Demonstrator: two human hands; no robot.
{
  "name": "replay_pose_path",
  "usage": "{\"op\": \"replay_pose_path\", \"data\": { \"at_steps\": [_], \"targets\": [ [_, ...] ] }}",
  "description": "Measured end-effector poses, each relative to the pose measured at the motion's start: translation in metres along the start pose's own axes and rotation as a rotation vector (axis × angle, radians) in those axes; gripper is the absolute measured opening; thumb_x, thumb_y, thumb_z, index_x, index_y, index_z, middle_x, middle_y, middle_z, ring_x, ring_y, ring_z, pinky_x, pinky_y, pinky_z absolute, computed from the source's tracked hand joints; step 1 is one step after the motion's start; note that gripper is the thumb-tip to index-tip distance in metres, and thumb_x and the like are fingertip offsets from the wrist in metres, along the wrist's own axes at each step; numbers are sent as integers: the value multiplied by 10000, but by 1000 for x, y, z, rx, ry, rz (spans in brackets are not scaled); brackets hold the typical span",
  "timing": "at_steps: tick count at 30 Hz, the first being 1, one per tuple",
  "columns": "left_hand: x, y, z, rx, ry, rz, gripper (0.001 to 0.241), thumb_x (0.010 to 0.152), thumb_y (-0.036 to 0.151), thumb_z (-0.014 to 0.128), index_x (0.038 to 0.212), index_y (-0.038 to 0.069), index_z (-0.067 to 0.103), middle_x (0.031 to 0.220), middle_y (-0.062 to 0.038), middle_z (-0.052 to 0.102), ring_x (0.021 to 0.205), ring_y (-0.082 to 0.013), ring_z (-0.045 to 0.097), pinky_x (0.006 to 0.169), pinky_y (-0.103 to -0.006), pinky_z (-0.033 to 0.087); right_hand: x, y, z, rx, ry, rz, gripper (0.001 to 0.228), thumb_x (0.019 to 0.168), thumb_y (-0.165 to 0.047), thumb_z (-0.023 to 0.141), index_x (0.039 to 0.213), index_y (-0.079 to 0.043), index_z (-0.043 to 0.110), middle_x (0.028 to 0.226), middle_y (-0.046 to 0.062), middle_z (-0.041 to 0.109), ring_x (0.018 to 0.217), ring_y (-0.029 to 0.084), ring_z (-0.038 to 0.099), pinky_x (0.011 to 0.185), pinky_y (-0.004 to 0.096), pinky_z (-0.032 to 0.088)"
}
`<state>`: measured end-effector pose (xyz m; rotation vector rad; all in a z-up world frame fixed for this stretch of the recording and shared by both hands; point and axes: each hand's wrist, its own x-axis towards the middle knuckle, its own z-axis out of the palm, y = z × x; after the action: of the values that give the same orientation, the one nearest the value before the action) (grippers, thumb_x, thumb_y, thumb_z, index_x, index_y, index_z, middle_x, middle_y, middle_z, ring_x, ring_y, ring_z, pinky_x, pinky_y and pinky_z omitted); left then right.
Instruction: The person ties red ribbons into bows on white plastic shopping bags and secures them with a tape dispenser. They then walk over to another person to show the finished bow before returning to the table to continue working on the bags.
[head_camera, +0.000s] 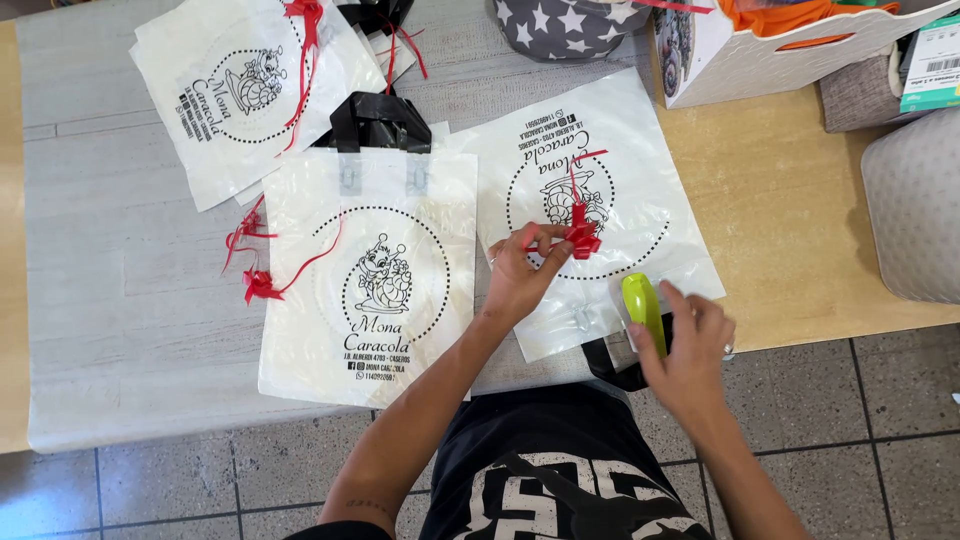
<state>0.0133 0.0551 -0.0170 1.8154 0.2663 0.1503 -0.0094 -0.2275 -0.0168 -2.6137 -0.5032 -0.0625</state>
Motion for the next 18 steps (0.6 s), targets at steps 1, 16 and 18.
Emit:
{"op": "replay_pose_path", "data": {
  "at_steps": [1, 16, 18],
  "targets": [
    [-1, 3, 3, -1, 2, -3, 311, 1112, 429, 732, 949, 255, 533, 1281, 40, 813, 1294, -210, 728, 1154, -533, 317, 15, -11, -12, 0, -3, -1, 719, 1076, -552, 633, 1669, -160, 529, 1270, 117, 428, 1112, 287, 362, 1011, 460, 365],
    [-8, 20, 5, -214, 16, 243, 533, 1044, 166, 830, 689, 165, 432, 1117, -154, 833, 1109, -409, 806, 943, -478, 517, 106, -23, -6, 707, -152, 115, 165, 1081, -262, 827, 1159, -118, 843, 951, 80, 783, 937, 183, 635, 877, 358, 414],
    [-8, 22, 5, -198, 32, 244, 530, 1038, 142, 827, 687, 156, 431, 1108, -162, 832, 1111, -419, 804, 946, -482, 515, 108, -24, -5, 738, -204, 112, 181, 1094, -295, 795, 1173, -145, 858, 963, 73, 793, 968, 175, 634, 896, 361, 405]
  ]
}}
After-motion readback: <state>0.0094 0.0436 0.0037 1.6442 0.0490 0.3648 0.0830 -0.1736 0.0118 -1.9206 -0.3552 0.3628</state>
